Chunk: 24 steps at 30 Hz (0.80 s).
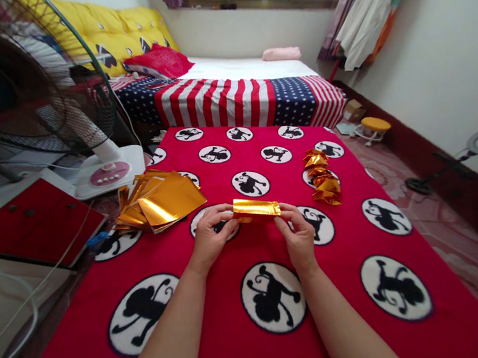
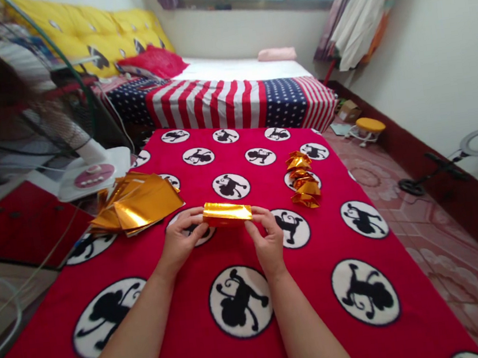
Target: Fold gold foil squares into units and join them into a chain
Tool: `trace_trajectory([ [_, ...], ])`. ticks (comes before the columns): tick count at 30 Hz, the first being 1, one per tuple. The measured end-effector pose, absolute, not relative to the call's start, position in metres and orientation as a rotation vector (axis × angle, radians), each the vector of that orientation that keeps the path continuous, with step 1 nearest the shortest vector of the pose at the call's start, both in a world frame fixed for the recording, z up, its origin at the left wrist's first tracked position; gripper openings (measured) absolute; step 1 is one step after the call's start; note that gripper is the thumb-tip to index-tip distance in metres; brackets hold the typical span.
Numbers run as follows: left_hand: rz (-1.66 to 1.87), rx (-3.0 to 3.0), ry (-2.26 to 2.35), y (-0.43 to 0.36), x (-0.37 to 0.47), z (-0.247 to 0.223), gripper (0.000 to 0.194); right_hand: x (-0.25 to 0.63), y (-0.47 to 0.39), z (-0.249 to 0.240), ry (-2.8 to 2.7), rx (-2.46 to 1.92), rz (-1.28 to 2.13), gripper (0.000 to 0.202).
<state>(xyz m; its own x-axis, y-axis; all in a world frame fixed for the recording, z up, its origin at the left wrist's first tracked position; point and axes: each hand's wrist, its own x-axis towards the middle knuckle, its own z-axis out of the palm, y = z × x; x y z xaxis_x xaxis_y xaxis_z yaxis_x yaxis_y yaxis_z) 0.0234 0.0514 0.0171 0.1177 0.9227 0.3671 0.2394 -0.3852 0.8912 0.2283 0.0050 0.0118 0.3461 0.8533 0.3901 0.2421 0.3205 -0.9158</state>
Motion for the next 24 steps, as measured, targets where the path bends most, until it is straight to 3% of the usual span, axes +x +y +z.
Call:
trace_trajectory([
  [7, 1.219, 1.240, 1.044, 0.041, 0.035, 0.024, 0.026, 0.219, 0.005, 0.012, -0.879, -1.137, 0.775, 0.020],
  [12, 1.184, 1.092, 0.955, 0.041, 0.040, 0.027, 0.051, 0.216, 0.007, 0.014, -0.820, -1.089, 0.888, 0.031],
  [17, 1.125, 1.341, 1.118, 0.046, 0.036, 0.015, 0.020, 0.218, 0.009, 0.010, -0.878, -1.133, 1.047, 0.025],
  [24, 1.171, 1.486, 1.126, 0.049, 0.034, 0.010, 0.027, 0.221, 0.011, -0.001, -1.117, -1.198, 1.082, 0.030],
])
